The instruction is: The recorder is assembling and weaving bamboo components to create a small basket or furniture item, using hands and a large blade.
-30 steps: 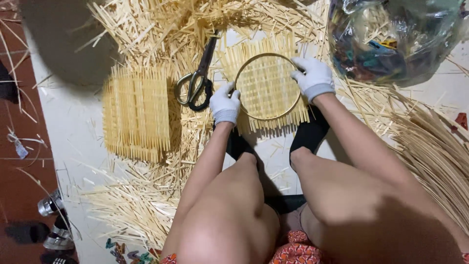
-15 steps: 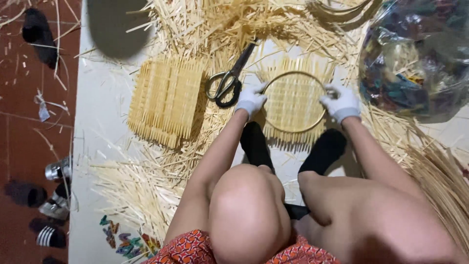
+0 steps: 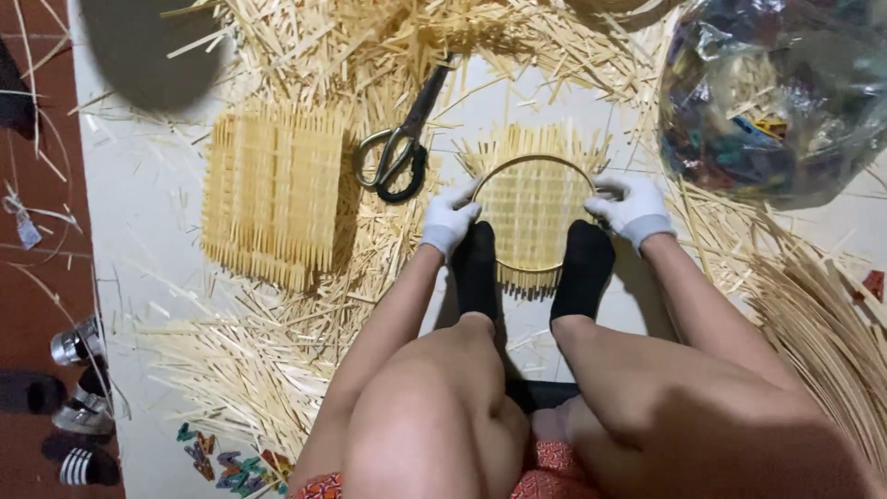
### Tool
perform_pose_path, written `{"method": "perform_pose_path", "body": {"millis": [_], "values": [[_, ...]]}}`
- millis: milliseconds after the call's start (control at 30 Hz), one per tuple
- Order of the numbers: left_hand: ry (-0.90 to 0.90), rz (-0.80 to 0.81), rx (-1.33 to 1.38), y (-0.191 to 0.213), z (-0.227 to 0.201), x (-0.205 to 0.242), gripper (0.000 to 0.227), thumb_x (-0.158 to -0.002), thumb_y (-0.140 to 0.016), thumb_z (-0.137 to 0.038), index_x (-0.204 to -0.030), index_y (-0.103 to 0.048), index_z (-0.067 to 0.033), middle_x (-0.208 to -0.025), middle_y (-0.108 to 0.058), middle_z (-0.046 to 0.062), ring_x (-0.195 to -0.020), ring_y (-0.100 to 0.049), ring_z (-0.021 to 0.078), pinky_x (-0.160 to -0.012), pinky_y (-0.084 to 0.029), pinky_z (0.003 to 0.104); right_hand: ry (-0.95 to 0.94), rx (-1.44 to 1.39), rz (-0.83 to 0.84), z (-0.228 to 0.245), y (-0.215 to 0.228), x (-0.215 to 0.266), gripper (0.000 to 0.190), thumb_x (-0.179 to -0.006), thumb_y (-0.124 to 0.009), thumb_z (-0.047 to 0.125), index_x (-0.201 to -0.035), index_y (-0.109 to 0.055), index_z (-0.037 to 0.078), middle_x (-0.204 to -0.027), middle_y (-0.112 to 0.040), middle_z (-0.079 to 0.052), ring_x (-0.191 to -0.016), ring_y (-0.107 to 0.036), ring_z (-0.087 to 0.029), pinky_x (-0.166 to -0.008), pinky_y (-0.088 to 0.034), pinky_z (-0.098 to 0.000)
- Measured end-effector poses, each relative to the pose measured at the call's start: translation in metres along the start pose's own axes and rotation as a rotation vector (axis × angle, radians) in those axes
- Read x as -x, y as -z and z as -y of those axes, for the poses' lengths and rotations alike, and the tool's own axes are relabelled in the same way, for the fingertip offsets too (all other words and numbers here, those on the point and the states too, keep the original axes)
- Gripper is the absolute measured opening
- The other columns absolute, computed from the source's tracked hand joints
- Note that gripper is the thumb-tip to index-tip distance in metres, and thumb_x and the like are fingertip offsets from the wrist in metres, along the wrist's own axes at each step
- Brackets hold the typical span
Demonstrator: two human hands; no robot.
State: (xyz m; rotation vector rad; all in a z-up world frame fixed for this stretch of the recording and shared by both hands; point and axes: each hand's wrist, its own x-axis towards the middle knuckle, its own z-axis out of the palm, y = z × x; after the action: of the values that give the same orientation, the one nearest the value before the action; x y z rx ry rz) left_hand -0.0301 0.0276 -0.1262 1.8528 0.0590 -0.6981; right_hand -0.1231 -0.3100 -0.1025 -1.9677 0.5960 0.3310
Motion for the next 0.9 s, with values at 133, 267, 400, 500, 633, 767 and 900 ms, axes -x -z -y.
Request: {"method": "perform_pose_path", "body": {"millis": [133, 267, 400, 500, 633, 767, 900], "values": [[-0.012, -0.032, 0.016, 0.003, -0.018, -0.006, 0.053, -0.081, -0.074, -0.005, -0.132, -0.072, -0.0191, -0.104, -0.076, 0.008, -0.089, -0.069, 0.0162, -0.080, -0.056, 0.031, 0.083, 0.278, -0.076, 0.087, 0.013, 0.013, 0.030, -0.077, -0.086, 0.023, -0.104, -0.079, 0.011, -0.098, -0.074, -0.010, -0.087, -0.070, -0.024, -0.079, -0.056, -0.0370], [-0.370, -0.185, -0.255, -0.002, -0.089, -0.004, 0.046, -0.074, -0.082, -0.007, -0.118, -0.073, -0.0153, -0.101, -0.067, 0.009, -0.089, -0.065, 0.0236, -0.078, -0.055, 0.035, 0.400, 0.457, -0.248, 0.094, -0.005, 0.001, 0.025, -0.080, -0.084, 0.030, -0.102, -0.081, 0.019, -0.098, -0.070, -0.011, -0.096, -0.064, -0.032, -0.084, -0.052, -0.0421], [-0.804, -0.087, -0.582, -0.015, -0.103, -0.045, 0.036, -0.075, -0.083, -0.013, -0.109, -0.072, -0.0161, -0.099, -0.064, 0.009, -0.097, -0.061, 0.0324, -0.084, -0.051, 0.044, 0.434, 0.470, -0.203, 0.100, -0.016, -0.007, 0.024, -0.087, -0.079, 0.028, -0.109, -0.080, 0.020, -0.095, -0.071, -0.010, -0.096, -0.064, -0.032, -0.083, -0.051, -0.0427], [-0.825, -0.040, -0.705, -0.034, -0.095, -0.049, 0.027, -0.081, -0.077, -0.010, -0.106, -0.072, -0.0194, -0.099, -0.066, 0.005, -0.098, -0.062, 0.0323, -0.083, -0.049, 0.045, 0.446, 0.412, -0.264, 0.082, -0.030, -0.005, 0.022, -0.091, -0.075, 0.024, -0.113, -0.079, 0.019, -0.098, -0.071, -0.010, -0.094, -0.066, -0.032, -0.082, -0.052, -0.0430], [-0.746, -0.112, -0.741, -0.046, -0.085, -0.048, 0.031, -0.078, -0.070, -0.005, -0.105, -0.072, -0.0209, -0.101, -0.068, 0.003, -0.097, -0.062, 0.0320, -0.081, -0.050, 0.045, 0.496, 0.357, -0.337, 0.085, -0.038, -0.004, 0.019, -0.095, -0.072, 0.020, -0.112, -0.078, 0.016, -0.100, -0.071, -0.010, -0.092, -0.067, -0.033, -0.081, -0.053, -0.0437], [-0.621, -0.066, -0.653, -0.046, -0.079, -0.070, 0.029, -0.081, -0.068, -0.005, -0.104, -0.074, -0.0219, -0.103, -0.068, 0.005, -0.100, -0.065, 0.0317, -0.084, -0.054, 0.043, 0.512, 0.472, -0.363, 0.097, -0.037, -0.010, 0.014, -0.092, -0.069, 0.014, -0.104, -0.077, 0.015, -0.095, -0.070, -0.012, -0.092, -0.065, -0.035, -0.078, -0.052, -0.0461], [-0.607, -0.036, -0.494, -0.032, -0.120, -0.042, 0.040, -0.080, -0.068, -0.005, -0.114, -0.074, -0.0234, -0.106, -0.067, 0.009, -0.098, -0.065, 0.0331, -0.081, -0.054, 0.043, 0.559, 0.564, -0.381, 0.095, -0.040, -0.006, 0.026, -0.086, -0.064, 0.009, -0.109, -0.074, 0.015, -0.100, -0.069, -0.011, -0.098, -0.063, -0.036, -0.081, -0.052, -0.0470]]}}
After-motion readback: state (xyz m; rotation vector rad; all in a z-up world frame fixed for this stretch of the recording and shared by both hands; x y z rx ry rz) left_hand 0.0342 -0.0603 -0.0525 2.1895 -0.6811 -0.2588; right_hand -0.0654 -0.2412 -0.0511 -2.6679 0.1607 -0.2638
